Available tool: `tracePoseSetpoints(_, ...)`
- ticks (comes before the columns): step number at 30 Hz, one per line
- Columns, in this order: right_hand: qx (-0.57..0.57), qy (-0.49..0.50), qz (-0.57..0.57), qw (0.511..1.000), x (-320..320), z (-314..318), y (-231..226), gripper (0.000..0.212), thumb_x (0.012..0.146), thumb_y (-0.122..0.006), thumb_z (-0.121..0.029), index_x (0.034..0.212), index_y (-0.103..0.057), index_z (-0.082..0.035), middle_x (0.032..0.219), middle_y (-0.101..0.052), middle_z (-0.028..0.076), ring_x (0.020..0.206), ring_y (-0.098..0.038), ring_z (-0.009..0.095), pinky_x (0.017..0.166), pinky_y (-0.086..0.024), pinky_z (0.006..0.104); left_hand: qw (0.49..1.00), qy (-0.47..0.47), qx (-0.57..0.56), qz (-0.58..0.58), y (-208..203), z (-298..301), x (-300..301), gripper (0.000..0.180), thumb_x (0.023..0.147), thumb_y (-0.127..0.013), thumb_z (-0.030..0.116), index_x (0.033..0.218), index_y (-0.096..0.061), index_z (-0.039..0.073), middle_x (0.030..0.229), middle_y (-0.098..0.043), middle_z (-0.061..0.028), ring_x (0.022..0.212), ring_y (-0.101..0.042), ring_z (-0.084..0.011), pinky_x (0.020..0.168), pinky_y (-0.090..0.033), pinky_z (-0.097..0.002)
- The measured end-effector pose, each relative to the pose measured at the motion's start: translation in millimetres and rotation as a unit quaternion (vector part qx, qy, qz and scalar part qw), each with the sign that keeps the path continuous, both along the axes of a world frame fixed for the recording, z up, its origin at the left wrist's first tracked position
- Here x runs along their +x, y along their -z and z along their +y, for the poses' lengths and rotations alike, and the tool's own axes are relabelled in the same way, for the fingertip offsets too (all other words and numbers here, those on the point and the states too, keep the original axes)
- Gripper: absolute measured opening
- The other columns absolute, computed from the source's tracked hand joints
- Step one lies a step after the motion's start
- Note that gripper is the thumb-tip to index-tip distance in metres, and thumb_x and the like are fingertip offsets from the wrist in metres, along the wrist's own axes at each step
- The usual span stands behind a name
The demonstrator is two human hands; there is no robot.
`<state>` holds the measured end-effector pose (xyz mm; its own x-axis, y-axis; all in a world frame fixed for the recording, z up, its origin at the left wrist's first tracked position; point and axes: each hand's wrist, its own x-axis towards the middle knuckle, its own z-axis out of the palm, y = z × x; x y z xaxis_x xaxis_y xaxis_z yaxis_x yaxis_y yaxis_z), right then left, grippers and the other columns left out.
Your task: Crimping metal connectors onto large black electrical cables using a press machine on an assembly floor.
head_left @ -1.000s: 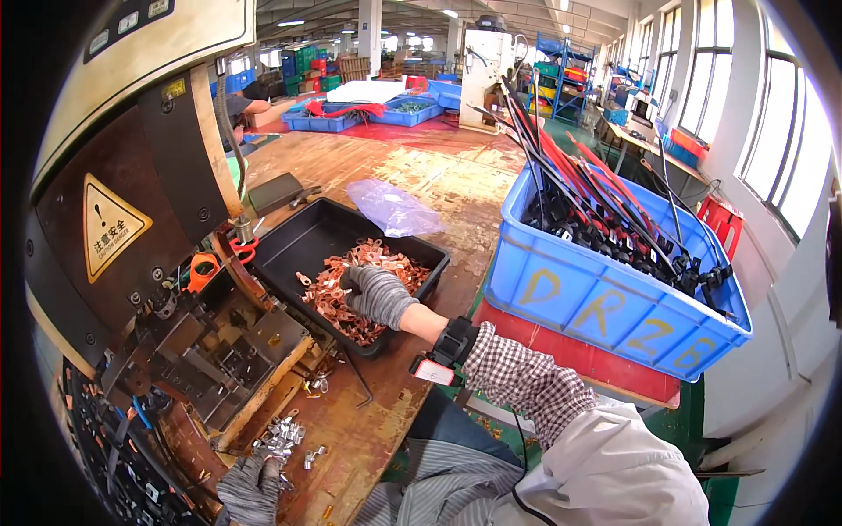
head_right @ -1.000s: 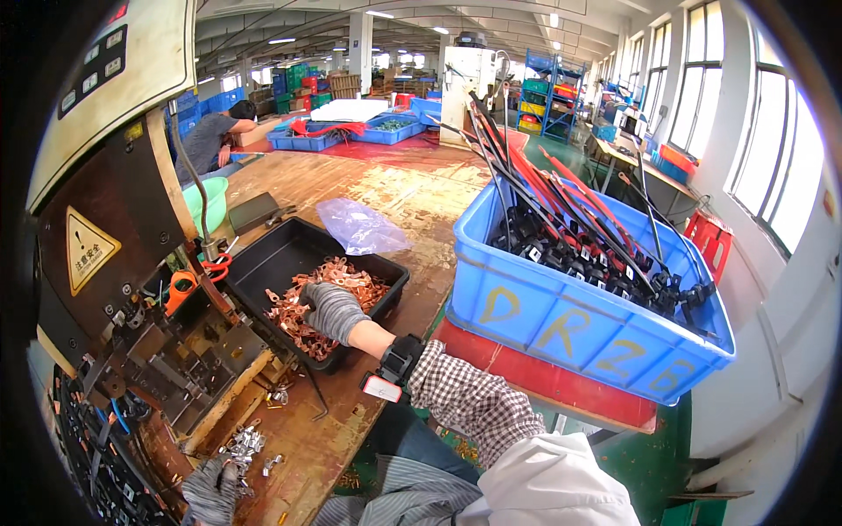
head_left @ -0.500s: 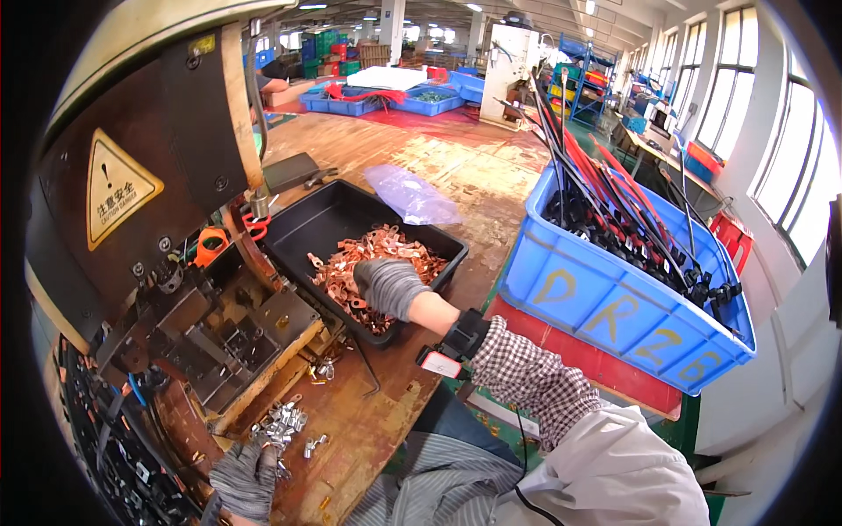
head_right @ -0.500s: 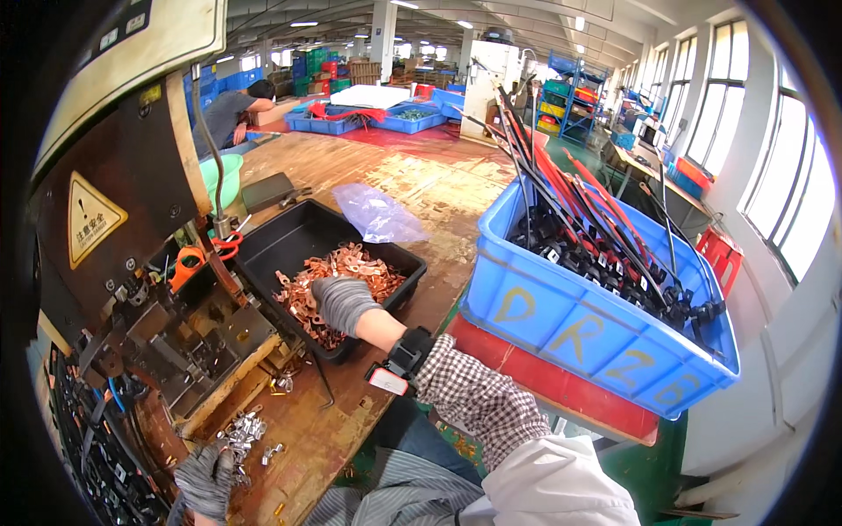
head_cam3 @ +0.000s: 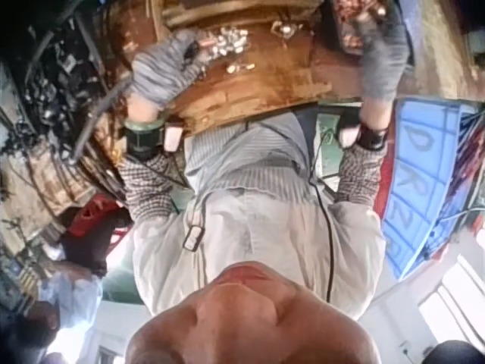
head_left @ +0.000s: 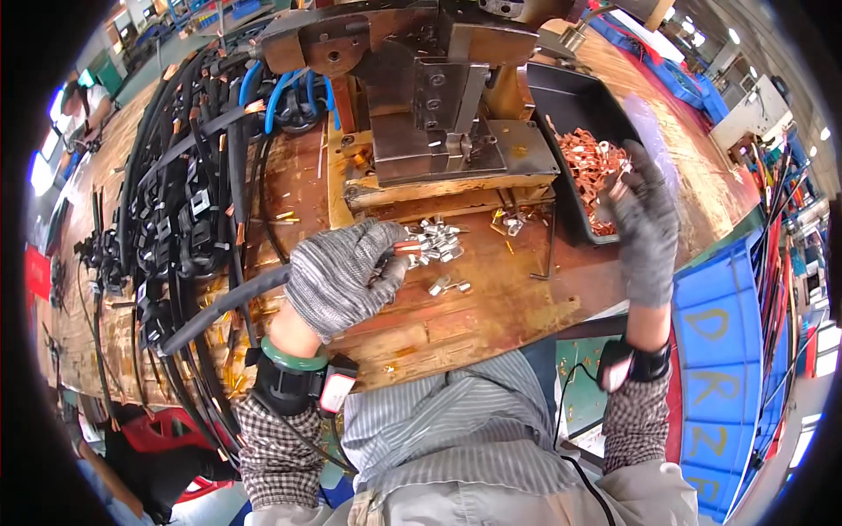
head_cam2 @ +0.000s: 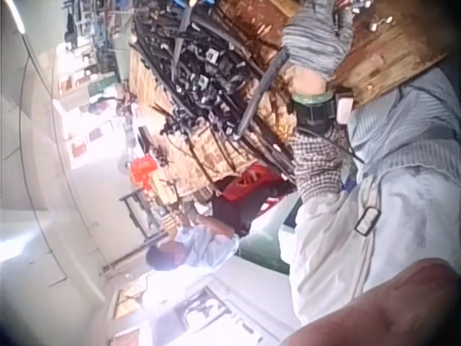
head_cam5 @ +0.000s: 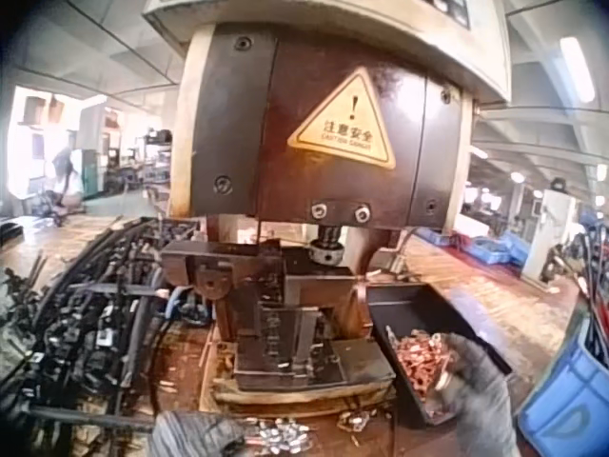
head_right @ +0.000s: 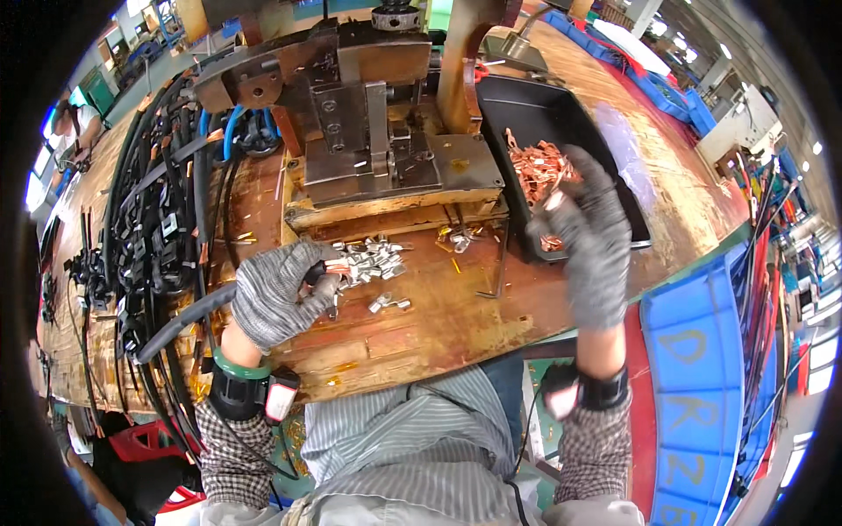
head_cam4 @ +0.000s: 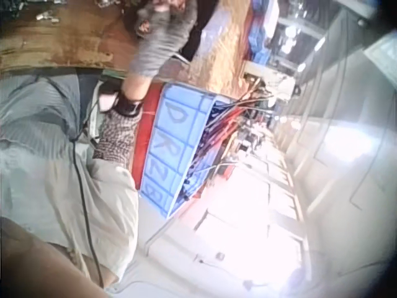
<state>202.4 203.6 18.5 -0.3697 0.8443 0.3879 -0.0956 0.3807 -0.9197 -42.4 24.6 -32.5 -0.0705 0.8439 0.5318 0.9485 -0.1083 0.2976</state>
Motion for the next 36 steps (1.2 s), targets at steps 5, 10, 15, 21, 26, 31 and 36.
tracePoseSetpoints(5, -0.209, -0.249, -0.002, 0.946, -29, -62, 30, 0.040, 0.083, -0.061, -0.010, 0.120, -0.047, -0.003, 0.080, -0.053, 0.003, 0.071, -0.061, 0.013, 0.061, -0.053, 0.0237, 1.000, -0.009, -0.014, 0.023, -1, -3, 0, 0.021, 0.073, -0.065, 0.024, 0.089, -0.061, 0.011, 0.072, -0.057, -0.0079, 0.056, -0.055, -0.0264, 0.048, -0.044, -0.0370)
tracePoseSetpoints(10, -0.300, -0.272, -0.024, 0.914, -46, -70, 56, 0.027, 0.087, -0.055, -0.010, 0.113, -0.052, -0.002, 0.084, -0.057, 0.005, 0.076, -0.062, 0.014, 0.061, -0.053, 0.0239, 1.000, 0.024, -0.015, 0.002, -8, -3, 1, 0.021, 0.073, -0.065, 0.022, 0.091, -0.062, 0.012, 0.075, -0.059, -0.0082, 0.058, -0.056, -0.0261, 0.049, -0.045, -0.0367)
tracePoseSetpoints(15, -0.203, -0.209, -0.057, 0.955, -68, -68, 64, 0.022, 0.090, -0.052, -0.012, 0.106, -0.057, 0.001, 0.087, -0.061, 0.006, 0.075, -0.063, 0.013, 0.062, -0.054, 0.0235, 0.999, 0.025, -0.021, -0.017, -3, -6, -1, 0.024, 0.071, -0.066, 0.020, 0.093, -0.061, 0.010, 0.073, -0.059, -0.0074, 0.059, -0.056, -0.0251, 0.050, -0.045, -0.0360)
tracePoseSetpoints(21, -0.179, -0.192, -0.024, 0.965, -82, -69, 64, 0.018, 0.086, -0.058, -0.007, 0.103, -0.060, -0.001, 0.085, -0.062, 0.004, 0.075, -0.061, 0.010, 0.065, -0.053, 0.0222, 0.996, 0.028, -0.016, -0.084, -3, -5, 1, 0.027, 0.069, -0.066, 0.010, 0.095, -0.058, 0.004, 0.068, -0.061, -0.0064, 0.057, -0.062, -0.0188, 0.053, -0.050, -0.0287)
tracePoseSetpoints(26, -0.109, -0.210, -0.005, 0.972, -86, -70, 67, 0.017, 0.084, -0.059, -0.006, 0.100, -0.061, -0.001, 0.089, -0.064, 0.005, 0.078, -0.060, 0.010, 0.070, -0.051, 0.0220, 0.993, 0.028, 0.003, -0.118, -2, -6, 1, 0.032, 0.066, -0.063, 0.012, 0.098, -0.058, 0.009, 0.064, -0.059, -0.0058, 0.056, -0.059, -0.0242, 0.053, -0.048, -0.0338)
tracePoseSetpoints(31, -0.011, -0.220, -0.024, 0.975, -87, -69, 63, 0.016, 0.083, -0.060, -0.004, 0.099, -0.062, -0.002, 0.093, -0.064, 0.006, 0.080, -0.060, 0.010, 0.073, -0.050, 0.0222, 0.993, 0.039, 0.024, -0.109, 0, -7, 0, 0.033, 0.067, -0.063, 0.011, 0.099, -0.056, 0.009, 0.065, -0.059, -0.0061, 0.057, -0.059, -0.0248, 0.053, -0.048, -0.0344)
tracePoseSetpoints(36, 0.018, -0.239, -0.037, 0.970, -87, -65, 70, 0.018, 0.081, -0.061, -0.004, 0.099, -0.063, -0.004, 0.093, -0.064, 0.006, 0.079, -0.061, 0.012, 0.071, -0.050, 0.0244, 0.993, 0.036, -0.040, -0.107, -6, -9, -1, 0.033, 0.068, -0.065, 0.007, 0.100, -0.055, 0.003, 0.077, -0.062, -0.0100, 0.066, -0.064, -0.0234, 0.060, -0.052, -0.0308)
